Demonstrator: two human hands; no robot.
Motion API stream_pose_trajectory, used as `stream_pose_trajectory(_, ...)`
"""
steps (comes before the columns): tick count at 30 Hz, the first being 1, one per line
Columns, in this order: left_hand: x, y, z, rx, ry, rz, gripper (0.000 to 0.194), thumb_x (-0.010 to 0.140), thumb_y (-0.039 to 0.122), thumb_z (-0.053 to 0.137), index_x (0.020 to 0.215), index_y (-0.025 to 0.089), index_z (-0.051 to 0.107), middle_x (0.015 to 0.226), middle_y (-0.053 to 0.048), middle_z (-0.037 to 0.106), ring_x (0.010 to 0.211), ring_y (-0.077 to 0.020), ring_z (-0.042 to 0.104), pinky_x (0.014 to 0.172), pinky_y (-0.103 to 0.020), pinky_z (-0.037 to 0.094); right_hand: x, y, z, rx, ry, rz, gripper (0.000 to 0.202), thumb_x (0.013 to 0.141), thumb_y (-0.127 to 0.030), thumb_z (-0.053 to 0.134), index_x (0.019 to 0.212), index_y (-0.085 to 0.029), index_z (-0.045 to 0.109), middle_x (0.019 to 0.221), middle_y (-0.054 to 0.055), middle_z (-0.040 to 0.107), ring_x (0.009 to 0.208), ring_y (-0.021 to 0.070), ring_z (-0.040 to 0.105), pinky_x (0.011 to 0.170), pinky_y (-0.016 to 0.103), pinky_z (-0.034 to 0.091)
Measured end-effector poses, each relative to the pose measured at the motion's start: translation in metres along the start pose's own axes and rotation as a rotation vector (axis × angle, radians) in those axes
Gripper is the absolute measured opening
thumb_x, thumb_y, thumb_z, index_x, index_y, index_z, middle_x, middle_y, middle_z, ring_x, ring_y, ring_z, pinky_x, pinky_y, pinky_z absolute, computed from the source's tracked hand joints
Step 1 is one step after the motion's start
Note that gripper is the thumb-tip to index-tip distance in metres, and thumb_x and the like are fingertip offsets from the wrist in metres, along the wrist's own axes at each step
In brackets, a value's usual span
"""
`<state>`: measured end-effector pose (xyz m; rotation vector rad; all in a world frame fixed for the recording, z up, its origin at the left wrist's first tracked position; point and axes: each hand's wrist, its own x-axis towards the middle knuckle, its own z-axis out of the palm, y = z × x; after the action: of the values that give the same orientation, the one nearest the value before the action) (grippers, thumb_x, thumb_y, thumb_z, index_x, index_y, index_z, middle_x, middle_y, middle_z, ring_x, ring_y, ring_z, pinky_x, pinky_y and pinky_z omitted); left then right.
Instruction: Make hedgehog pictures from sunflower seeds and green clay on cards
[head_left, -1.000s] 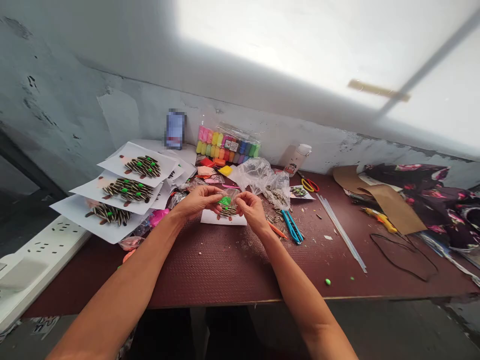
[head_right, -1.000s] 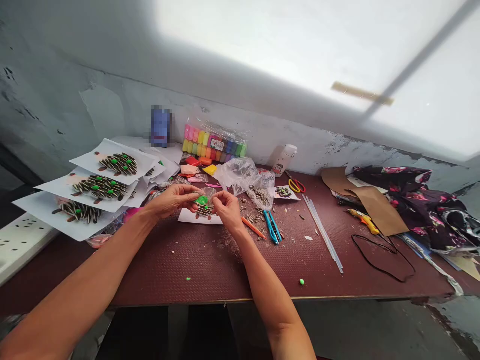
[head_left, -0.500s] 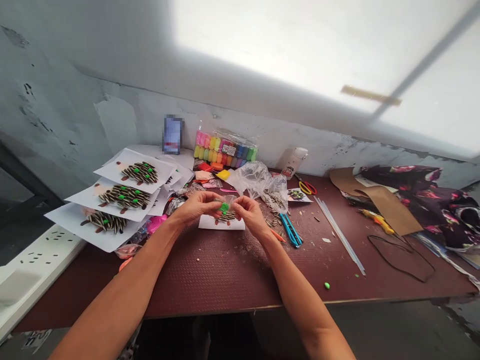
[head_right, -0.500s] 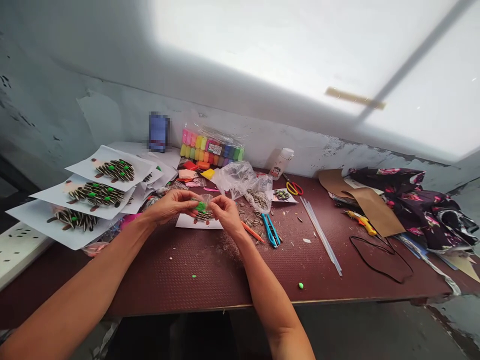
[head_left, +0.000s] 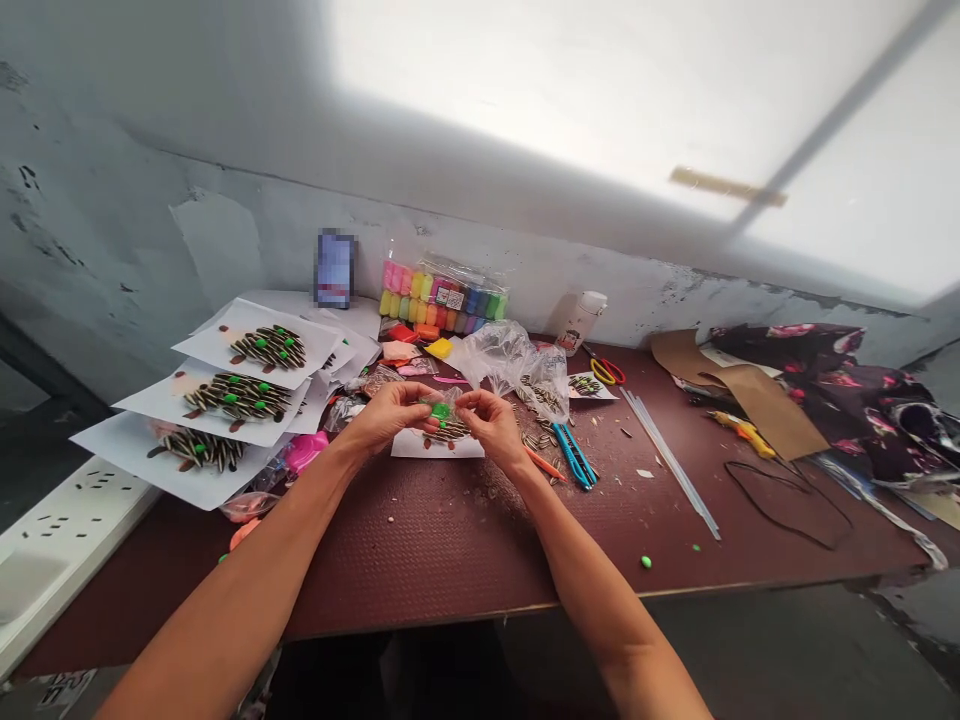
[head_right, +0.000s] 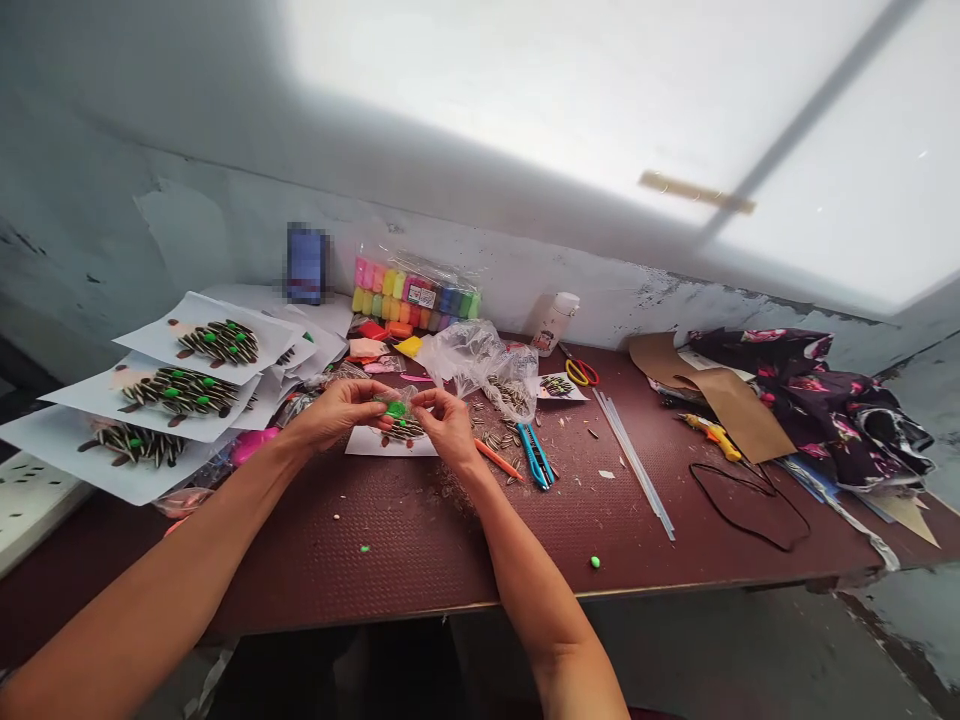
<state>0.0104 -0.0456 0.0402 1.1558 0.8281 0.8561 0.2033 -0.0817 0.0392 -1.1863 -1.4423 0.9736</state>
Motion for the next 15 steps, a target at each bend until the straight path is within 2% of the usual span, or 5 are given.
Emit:
stream_pose_trajectory(6, -0.0005, 0.0010, -0.0012, -0.009, 0.019, 0.012, 0.041, 0.062, 0.032, 0.089, 0.093, 0.012, 0.070, 0.080, -0.004, 0.074, 0.065, -0.0160, 0.071, 0.067, -0.031, 0.061, -0.0023, 0.0062, 0.0012, -0.039, 0.032, 0.035, 0.021, 0.068, -0.039, 0.075, 0.069, -0.018, 0.070, 0.062, -0.002, 0.060, 0.055, 0.0101, 0.043, 0.050, 0.022, 0.033)
stream_pose_trajectory(11, -0.0009, 0.0017, -0.0023, 0.027, 0.009, 0.019, 0.038, 0.065, 0.034, 0.089, 0.090, 0.013, 0.069, 0.078, -0.004, 0.073, 0.062, -0.0161, 0.070, 0.064, -0.032, 0.062, -0.0027, 0.0044, 0.0044, -0.007, 0.046, 0.004, 0.016, 0.072, -0.033, 0.070, 0.075, -0.020, 0.077, 0.071, 0.001, 0.069, 0.065, 0.0137, 0.054, 0.057, 0.024, 0.041)
stream_pose_trajectory(15, -0.0013, 0.0022, -0.0011, 0.025, 0.003, 0.012, 0.036, 0.065, 0.029, 0.088, 0.090, 0.012, 0.068, 0.076, -0.003, 0.073, 0.060, -0.0149, 0.069, 0.064, -0.031, 0.062, -0.0023, 0.0012, 0.0036, 0.053, -0.034, 0.018, 0.017, 0.075, -0.031, 0.066, 0.076, -0.020, 0.078, 0.061, -0.001, 0.062, 0.054, 0.0097, 0.047, 0.051, 0.021, 0.037)
